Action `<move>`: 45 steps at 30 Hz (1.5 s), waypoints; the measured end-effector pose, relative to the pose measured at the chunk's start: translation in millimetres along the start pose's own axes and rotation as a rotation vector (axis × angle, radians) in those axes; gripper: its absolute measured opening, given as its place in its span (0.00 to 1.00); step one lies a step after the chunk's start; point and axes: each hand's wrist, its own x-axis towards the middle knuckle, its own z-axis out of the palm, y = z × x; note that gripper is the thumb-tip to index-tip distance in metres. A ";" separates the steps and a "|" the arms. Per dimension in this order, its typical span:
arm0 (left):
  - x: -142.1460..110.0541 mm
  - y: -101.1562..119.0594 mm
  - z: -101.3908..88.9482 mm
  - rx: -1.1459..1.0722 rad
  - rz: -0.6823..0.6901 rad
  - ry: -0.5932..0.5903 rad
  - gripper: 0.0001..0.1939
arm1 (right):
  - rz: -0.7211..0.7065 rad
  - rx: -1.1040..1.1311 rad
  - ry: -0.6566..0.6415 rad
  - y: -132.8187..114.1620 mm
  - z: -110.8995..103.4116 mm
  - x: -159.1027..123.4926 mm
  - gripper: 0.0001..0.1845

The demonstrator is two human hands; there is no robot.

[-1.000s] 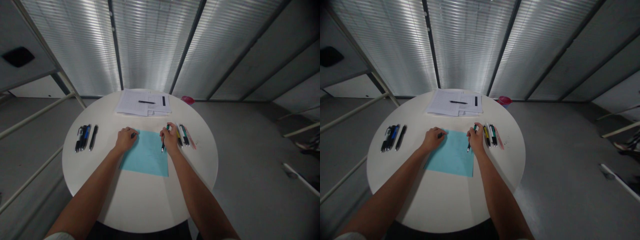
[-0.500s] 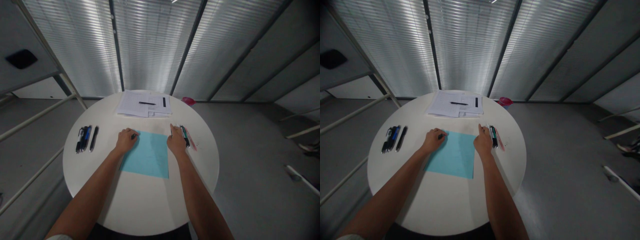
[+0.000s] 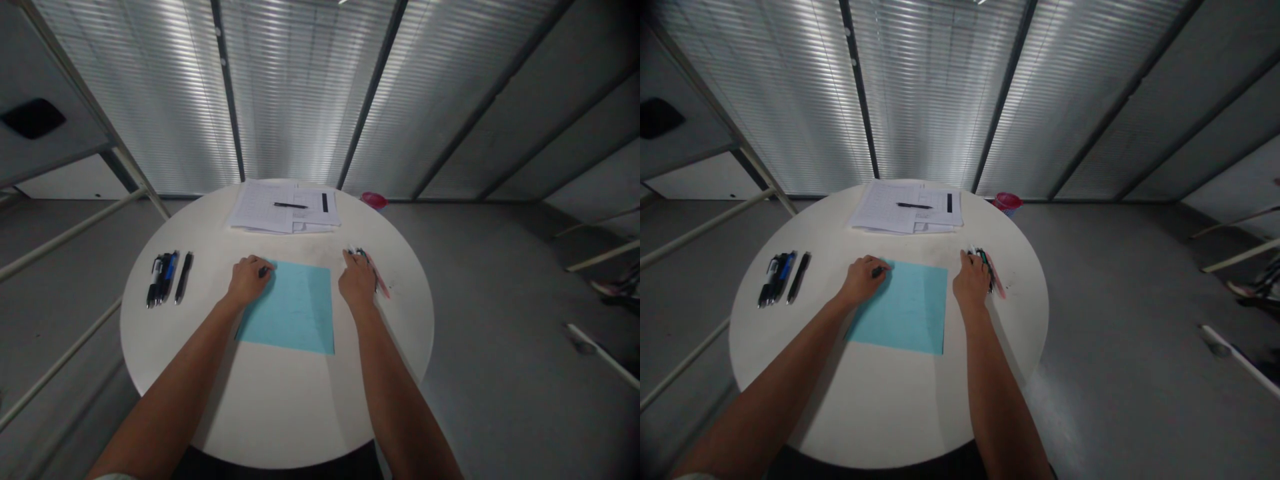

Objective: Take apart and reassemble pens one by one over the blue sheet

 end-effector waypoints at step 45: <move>-10.8 -41.5 -31.7 0.274 -0.678 0.502 0.19 | -0.282 0.268 -0.278 -40.5 16.4 -3.0 0.14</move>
